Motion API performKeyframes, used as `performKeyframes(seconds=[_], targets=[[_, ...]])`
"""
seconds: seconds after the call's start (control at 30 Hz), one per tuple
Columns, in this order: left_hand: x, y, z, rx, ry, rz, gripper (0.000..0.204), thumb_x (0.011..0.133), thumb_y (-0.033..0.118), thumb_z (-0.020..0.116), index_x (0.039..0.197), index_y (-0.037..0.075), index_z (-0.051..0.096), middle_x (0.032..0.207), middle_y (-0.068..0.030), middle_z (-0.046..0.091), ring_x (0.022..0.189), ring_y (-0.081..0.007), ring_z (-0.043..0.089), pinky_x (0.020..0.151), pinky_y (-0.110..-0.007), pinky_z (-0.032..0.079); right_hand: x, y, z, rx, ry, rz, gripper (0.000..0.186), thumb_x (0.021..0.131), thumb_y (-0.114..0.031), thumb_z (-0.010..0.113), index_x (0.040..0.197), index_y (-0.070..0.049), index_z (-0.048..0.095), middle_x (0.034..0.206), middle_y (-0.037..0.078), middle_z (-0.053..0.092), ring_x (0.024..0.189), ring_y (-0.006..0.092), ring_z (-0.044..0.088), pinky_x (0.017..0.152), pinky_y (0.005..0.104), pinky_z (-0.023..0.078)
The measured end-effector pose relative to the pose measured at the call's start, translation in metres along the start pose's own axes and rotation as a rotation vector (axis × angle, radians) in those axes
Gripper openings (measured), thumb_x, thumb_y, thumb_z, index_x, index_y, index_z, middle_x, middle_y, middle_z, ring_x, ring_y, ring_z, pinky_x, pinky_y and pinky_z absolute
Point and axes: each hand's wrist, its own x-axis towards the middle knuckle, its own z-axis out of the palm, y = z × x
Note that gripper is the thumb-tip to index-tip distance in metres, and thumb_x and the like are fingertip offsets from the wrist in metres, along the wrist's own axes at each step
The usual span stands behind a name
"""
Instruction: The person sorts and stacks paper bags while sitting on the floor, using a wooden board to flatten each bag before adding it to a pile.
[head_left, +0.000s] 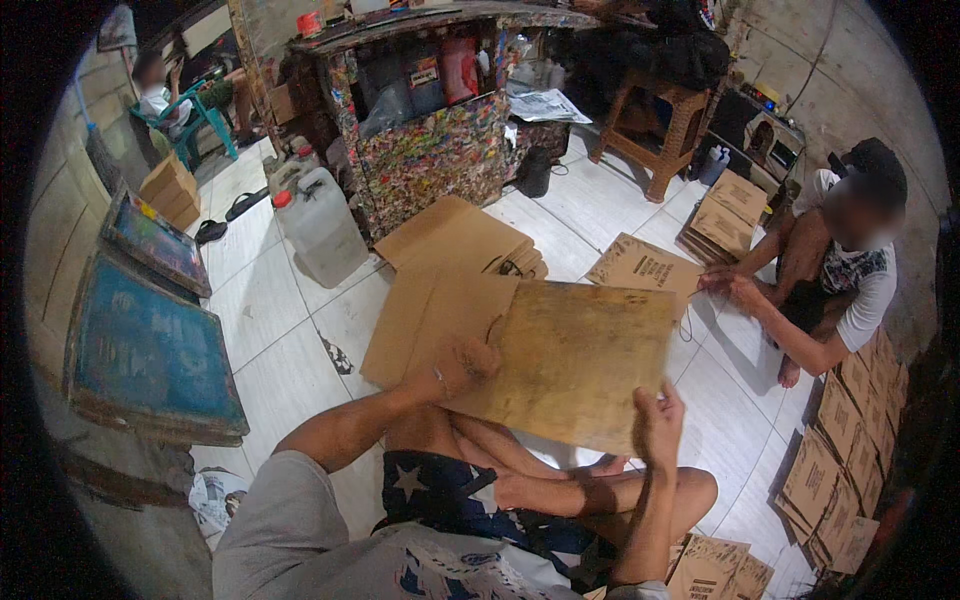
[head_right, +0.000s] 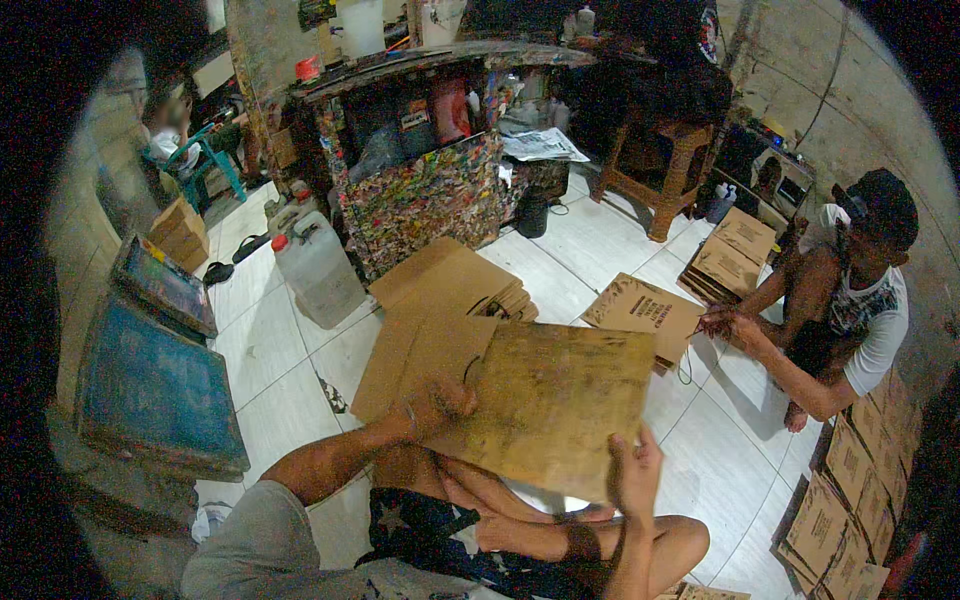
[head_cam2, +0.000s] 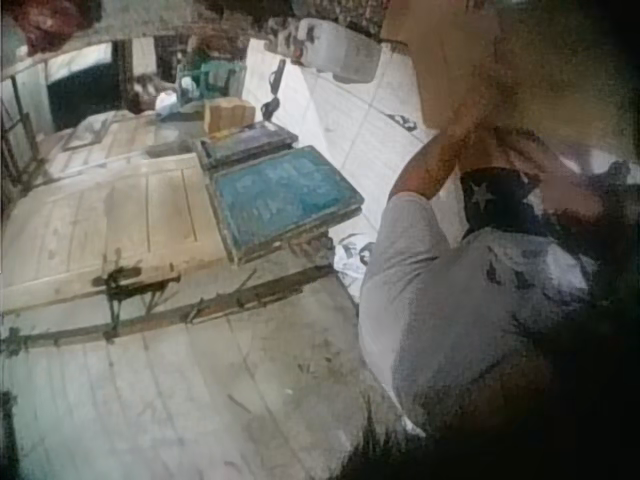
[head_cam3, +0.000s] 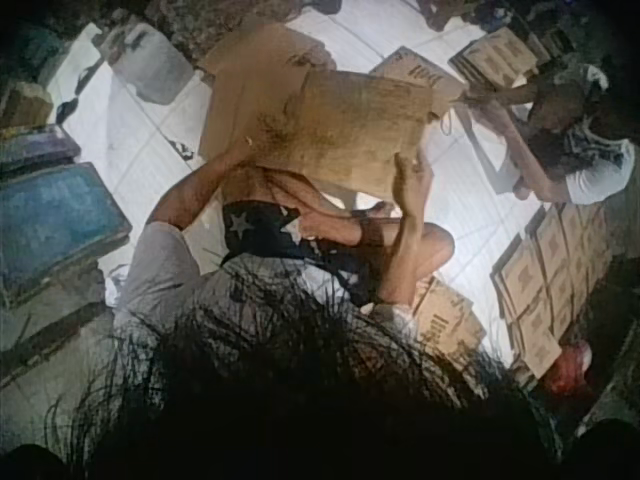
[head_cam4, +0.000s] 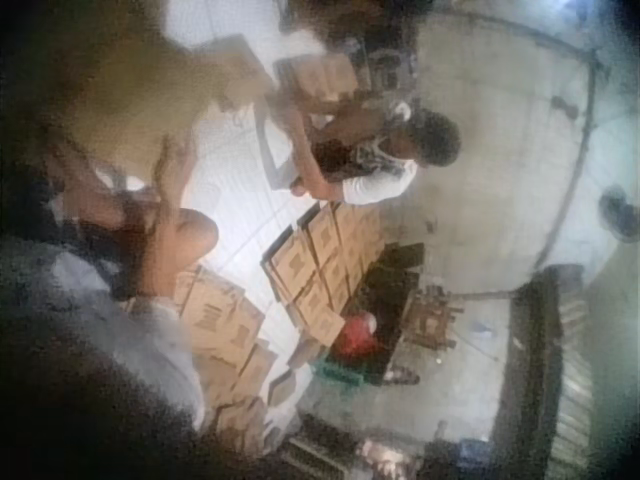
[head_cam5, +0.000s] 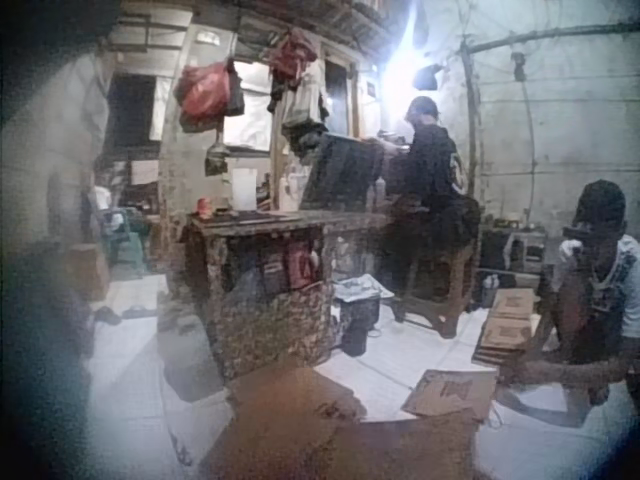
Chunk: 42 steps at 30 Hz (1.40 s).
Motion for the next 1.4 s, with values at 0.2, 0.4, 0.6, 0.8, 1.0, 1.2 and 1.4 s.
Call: performKeyframes(seconds=[0.2,0.4,0.6,0.8,1.0,1.2,1.4], targets=[[0.020,0.055,-0.030,-0.206,-0.156,0.019,0.015,0.084,0.021,0.052,0.088,0.008,0.059,0.077,-0.0096,0.060,0.072,-0.0260,0.060,0.063,-0.042,0.048,-0.036,0.020,0.070,-0.116,-0.132,0.088,0.025,0.094,-0.013,0.055,0.115,-0.001,0.051,0.088,0.006,0.062,0.071,0.0112,0.057,0.062,0.0246,0.046],[0.023,0.068,-0.082,-0.236,-0.160,0.093,0.023,0.085,0.026,0.054,0.093,0.006,0.061,0.090,-0.0164,0.060,0.088,-0.0285,0.059,0.079,-0.044,0.048,-0.051,0.036,0.085,0.237,-0.129,0.179,0.027,0.095,-0.014,0.055,0.118,-0.001,0.051,0.108,0.007,0.062,0.092,0.0137,0.059,0.080,0.0270,0.047],[0.040,0.097,-0.167,-0.550,-0.040,0.201,0.035,0.090,0.034,0.053,0.111,0.007,0.061,0.126,-0.0228,0.049,0.120,-0.0332,0.048,0.103,-0.045,0.036,-0.042,0.080,0.057,0.220,-0.010,0.154,0.034,0.092,-0.021,0.063,0.116,0.001,0.054,0.103,0.005,0.064,0.087,0.0128,0.061,0.077,0.0264,0.049],[-0.008,-0.006,-0.095,-0.803,-0.079,-0.321,0.055,0.091,0.035,0.058,0.135,0.004,0.044,0.137,-0.0203,0.044,0.129,-0.0332,0.041,0.109,-0.041,0.031,-0.045,0.092,0.035,0.276,0.093,0.073,0.031,0.091,-0.015,0.063,0.117,0.000,0.055,0.103,0.005,0.064,0.090,0.0129,0.060,0.078,0.0254,0.047],[-0.017,-0.029,-0.082,-0.776,0.017,-0.781,0.076,0.088,0.032,0.064,0.143,-0.004,0.024,0.138,-0.0212,0.043,0.130,-0.0283,0.041,0.107,-0.039,0.035,-0.050,0.076,0.034,0.315,0.055,0.101,0.036,0.090,-0.016,0.065,0.120,0.002,0.055,0.110,0.007,0.063,0.097,0.0152,0.058,0.085,0.0281,0.045],[-0.038,-0.047,-0.101,-2.230,0.022,-1.017,0.047,0.094,0.023,0.057,0.130,-0.005,0.045,0.125,-0.0156,0.057,0.111,-0.0237,0.059,0.094,-0.036,0.050,-0.024,0.082,-0.015,0.207,0.075,0.150,0.038,0.089,-0.003,0.060,0.125,0.006,0.050,0.108,0.012,0.064,0.098,0.0187,0.059,0.088,0.0303,0.046],[-0.026,-0.042,-0.080,-2.124,-0.261,-0.984,0.038,0.095,0.016,0.055,0.127,-0.004,0.049,0.120,-0.0144,0.060,0.105,-0.0206,0.062,0.089,-0.034,0.053,-0.016,0.109,-0.042,0.159,0.120,0.021,0.056,0.089,-0.014,0.066,0.135,0.006,0.041,0.113,0.010,0.058,0.093,0.0116,0.056,0.077,0.0246,0.047]])
